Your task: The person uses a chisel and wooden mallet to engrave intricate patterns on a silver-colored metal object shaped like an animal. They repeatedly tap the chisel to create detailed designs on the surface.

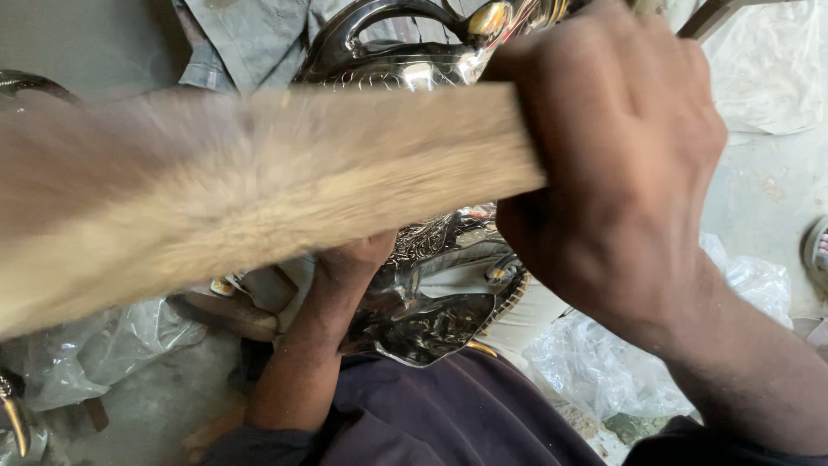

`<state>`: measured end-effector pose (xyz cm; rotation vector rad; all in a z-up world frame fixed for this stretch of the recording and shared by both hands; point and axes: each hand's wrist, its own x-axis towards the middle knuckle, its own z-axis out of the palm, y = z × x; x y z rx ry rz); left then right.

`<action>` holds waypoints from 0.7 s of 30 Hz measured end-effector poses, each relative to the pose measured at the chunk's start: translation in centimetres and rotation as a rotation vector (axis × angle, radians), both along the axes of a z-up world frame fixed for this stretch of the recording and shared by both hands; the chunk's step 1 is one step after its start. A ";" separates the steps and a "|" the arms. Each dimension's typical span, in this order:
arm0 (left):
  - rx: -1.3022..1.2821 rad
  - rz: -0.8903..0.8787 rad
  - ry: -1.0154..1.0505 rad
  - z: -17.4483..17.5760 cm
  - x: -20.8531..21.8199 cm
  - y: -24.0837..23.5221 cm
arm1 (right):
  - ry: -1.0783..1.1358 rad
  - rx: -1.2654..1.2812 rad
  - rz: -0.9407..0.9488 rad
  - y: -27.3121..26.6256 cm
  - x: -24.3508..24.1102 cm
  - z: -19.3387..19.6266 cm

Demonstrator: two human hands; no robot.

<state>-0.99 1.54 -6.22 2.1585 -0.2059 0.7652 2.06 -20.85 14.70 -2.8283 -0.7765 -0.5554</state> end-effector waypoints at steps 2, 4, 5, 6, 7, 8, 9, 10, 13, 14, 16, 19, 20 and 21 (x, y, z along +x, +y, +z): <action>-0.047 0.006 0.122 -0.4 -0.2 0.2 | -0.037 -0.028 0.004 0.2 0.2 0.4; -0.058 0.019 0.248 -0.7 -0.4 0.3 | -0.066 -0.035 0.006 0.5 0.4 0.9; -0.044 0.029 0.313 -0.7 -0.6 0.4 | 0.000 -0.011 0.019 0.7 0.6 1.1; -0.030 0.042 0.378 -0.7 -0.6 0.4 | 0.066 0.020 0.032 1.1 0.9 1.2; -0.017 0.054 0.443 -0.7 -0.7 0.4 | 0.100 0.029 0.039 1.4 1.1 1.5; -0.005 0.067 0.502 -0.7 -0.6 0.4 | 0.112 0.032 0.048 1.5 1.2 2.0; 0.034 0.054 0.425 -0.7 -0.5 0.3 | 0.011 -0.033 0.024 1.7 1.0 2.4; 0.075 0.049 0.350 -0.7 -0.6 0.4 | -0.059 -0.060 0.016 1.7 1.0 2.8; 0.180 -0.006 0.042 -0.9 -0.9 0.4 | 0.036 0.008 0.048 2.0 1.3 2.3; 0.148 0.014 0.155 -1.0 -1.0 0.4 | 0.095 0.032 0.060 2.0 1.3 1.9; 0.086 0.048 0.374 -1.1 -0.8 0.4 | 0.011 -0.026 0.044 1.4 1.0 1.4; 0.011 0.062 0.522 -0.7 -0.4 0.2 | -0.015 0.020 0.059 0.7 0.6 0.7; -0.004 0.053 0.446 -0.5 -0.2 0.1 | 0.086 0.130 0.096 0.7 0.7 0.5; -0.020 0.044 0.371 -0.3 0.0 -0.1 | 0.094 0.123 0.095 0.7 0.7 0.4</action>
